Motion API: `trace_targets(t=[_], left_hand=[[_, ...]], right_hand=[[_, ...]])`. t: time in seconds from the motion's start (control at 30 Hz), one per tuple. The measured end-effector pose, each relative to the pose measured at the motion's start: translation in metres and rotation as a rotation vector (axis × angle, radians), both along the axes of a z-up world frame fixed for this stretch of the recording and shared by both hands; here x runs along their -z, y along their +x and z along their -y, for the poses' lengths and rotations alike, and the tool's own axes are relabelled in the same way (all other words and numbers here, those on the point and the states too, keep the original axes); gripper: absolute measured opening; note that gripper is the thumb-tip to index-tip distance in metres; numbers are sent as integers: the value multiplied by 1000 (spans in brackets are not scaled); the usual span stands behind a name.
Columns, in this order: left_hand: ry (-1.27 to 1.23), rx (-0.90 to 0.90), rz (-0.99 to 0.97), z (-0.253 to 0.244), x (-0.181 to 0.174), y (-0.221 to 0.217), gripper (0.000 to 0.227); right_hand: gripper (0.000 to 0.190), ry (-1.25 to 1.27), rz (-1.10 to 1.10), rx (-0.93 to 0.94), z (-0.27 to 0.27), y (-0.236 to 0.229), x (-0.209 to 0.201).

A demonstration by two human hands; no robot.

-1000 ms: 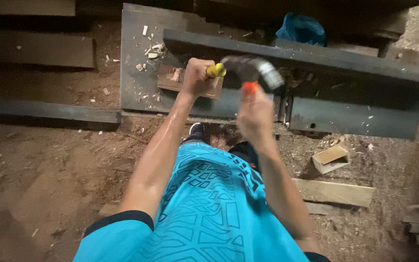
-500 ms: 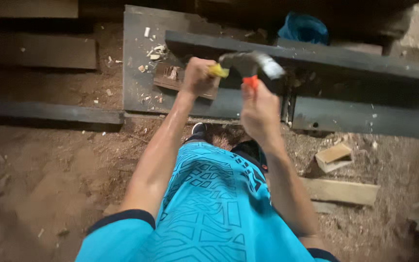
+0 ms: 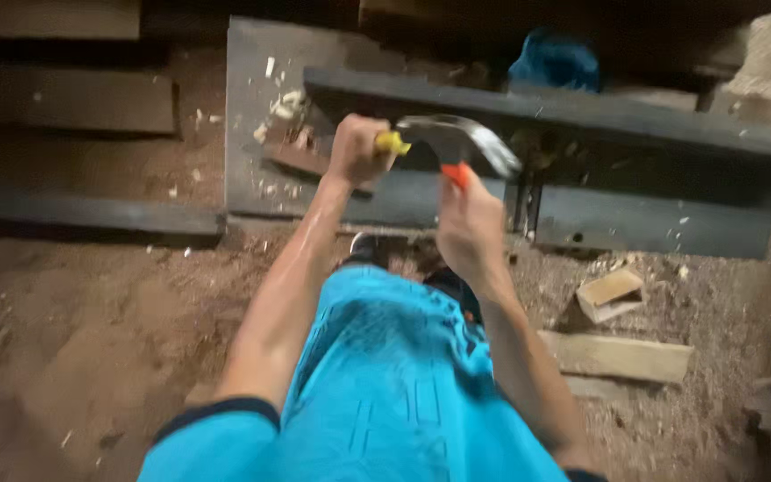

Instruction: The person uses a chisel and hammer to carve a small rectangular wooden block on a metal workbench. They repeatedly strike the chisel to remove wood shavings, occasionally repositioning the block and clearing debris.

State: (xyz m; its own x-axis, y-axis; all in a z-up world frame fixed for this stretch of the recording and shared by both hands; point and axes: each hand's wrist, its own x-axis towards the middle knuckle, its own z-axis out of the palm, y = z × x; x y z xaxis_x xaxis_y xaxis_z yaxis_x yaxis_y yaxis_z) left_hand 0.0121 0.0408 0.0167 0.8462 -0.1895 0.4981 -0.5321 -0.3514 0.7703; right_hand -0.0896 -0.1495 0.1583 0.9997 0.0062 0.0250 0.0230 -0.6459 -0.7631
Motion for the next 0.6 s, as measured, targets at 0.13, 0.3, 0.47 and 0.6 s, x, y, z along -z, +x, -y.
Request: trace_targets(t=[0.13, 0.3, 0.47, 0.6], left_hand=[[-23, -30, -18, -8, 1, -6, 26], [-66, -40, -57, -12, -1, 8, 28], [41, -71, 49, -19, 6, 6, 24], [162, -40, 39, -22, 19, -2, 29]], right_hand=[[20, 978, -131, 302, 39, -14, -36], [26, 413, -32, 70, 0, -2, -13], [35, 99, 167, -62, -14, 0, 25], [33, 544, -235, 213, 23, 4, 22]])
